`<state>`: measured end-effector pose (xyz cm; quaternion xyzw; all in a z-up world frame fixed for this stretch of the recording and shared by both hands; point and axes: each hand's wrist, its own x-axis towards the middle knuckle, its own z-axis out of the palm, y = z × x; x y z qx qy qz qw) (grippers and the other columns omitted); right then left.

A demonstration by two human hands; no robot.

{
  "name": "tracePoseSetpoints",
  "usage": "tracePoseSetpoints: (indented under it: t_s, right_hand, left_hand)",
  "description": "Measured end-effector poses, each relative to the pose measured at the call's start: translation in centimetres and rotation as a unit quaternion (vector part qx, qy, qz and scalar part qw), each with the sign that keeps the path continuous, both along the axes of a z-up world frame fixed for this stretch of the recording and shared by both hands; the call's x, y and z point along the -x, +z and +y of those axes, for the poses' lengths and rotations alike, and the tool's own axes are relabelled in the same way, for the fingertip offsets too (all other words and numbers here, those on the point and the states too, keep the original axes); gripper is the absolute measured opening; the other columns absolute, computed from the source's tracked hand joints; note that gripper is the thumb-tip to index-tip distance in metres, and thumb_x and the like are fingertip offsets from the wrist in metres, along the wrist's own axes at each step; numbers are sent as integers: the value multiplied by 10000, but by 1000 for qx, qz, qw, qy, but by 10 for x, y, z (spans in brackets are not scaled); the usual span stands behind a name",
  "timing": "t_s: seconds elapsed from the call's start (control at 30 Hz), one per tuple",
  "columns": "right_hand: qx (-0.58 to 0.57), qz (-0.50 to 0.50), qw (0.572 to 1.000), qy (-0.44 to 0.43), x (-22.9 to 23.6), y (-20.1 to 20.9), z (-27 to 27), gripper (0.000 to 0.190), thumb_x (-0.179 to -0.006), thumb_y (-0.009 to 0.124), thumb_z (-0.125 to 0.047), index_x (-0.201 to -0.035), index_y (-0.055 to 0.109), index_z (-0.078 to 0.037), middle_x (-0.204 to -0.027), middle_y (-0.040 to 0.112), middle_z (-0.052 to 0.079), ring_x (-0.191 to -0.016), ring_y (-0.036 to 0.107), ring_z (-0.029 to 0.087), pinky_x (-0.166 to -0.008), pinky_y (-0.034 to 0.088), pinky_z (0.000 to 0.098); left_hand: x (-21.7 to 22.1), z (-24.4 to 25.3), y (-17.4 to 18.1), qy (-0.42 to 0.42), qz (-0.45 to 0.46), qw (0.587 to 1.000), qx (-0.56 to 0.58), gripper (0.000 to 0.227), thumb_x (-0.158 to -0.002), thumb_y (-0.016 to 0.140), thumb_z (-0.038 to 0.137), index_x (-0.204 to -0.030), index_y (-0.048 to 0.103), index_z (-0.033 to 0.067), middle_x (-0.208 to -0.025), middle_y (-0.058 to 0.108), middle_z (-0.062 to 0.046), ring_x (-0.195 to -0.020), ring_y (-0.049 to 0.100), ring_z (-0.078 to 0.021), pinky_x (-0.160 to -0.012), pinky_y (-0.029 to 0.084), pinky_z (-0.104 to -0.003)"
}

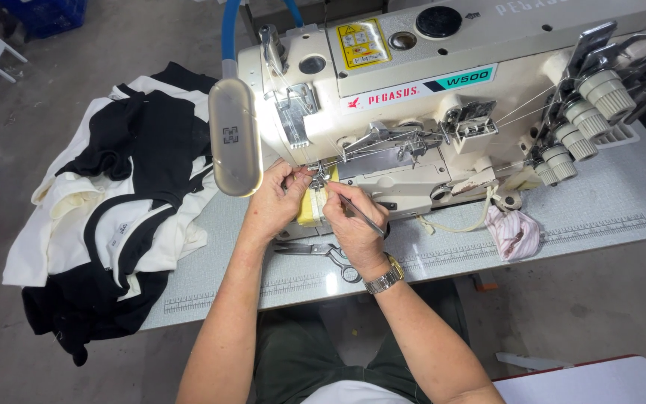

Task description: Using a threading tool and scissors to adjust and thread an industrial sewing machine.

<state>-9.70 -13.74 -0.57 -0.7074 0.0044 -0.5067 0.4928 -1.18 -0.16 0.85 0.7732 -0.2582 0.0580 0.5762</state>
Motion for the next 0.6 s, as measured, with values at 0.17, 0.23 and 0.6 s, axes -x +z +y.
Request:
tracePoseSetpoints:
  t_s: [0.17, 0.23, 0.6]
  right_hand:
    - [3, 2, 1000, -7, -1, 1, 1, 184, -778, 748, 57, -909, 793, -65, -817, 787, 132, -710, 764, 251, -567, 594, 338]
    - [15, -4, 1000, -19, -2, 0, 2, 191, -779, 749, 53, -909, 793, -79, -819, 788, 121, -711, 764, 246, -573, 595, 329]
    - [4, -9, 1000, -19, -3, -4, 4, 191, -766, 740, 72, -901, 787, -53, -814, 779, 151, -714, 765, 267, -575, 587, 319]
  left_hand:
    - [-3, -1, -1, -9, -12, 1000, -2, 73, -923, 725, 50, -977, 754, 9, -757, 539, -37, -728, 500, -111, -706, 489, -284]
    - [-4, 2, -2, -7, -13, 1000, -2, 76, -926, 717, 45, -984, 756, 14, -768, 553, -40, -734, 505, -111, -714, 492, -284]
    - [-6, 2, -2, -8, -24, 1000, -13, 84, -938, 725, 66, -1001, 757, 22, -753, 532, -33, -726, 499, -114, -703, 490, -287]
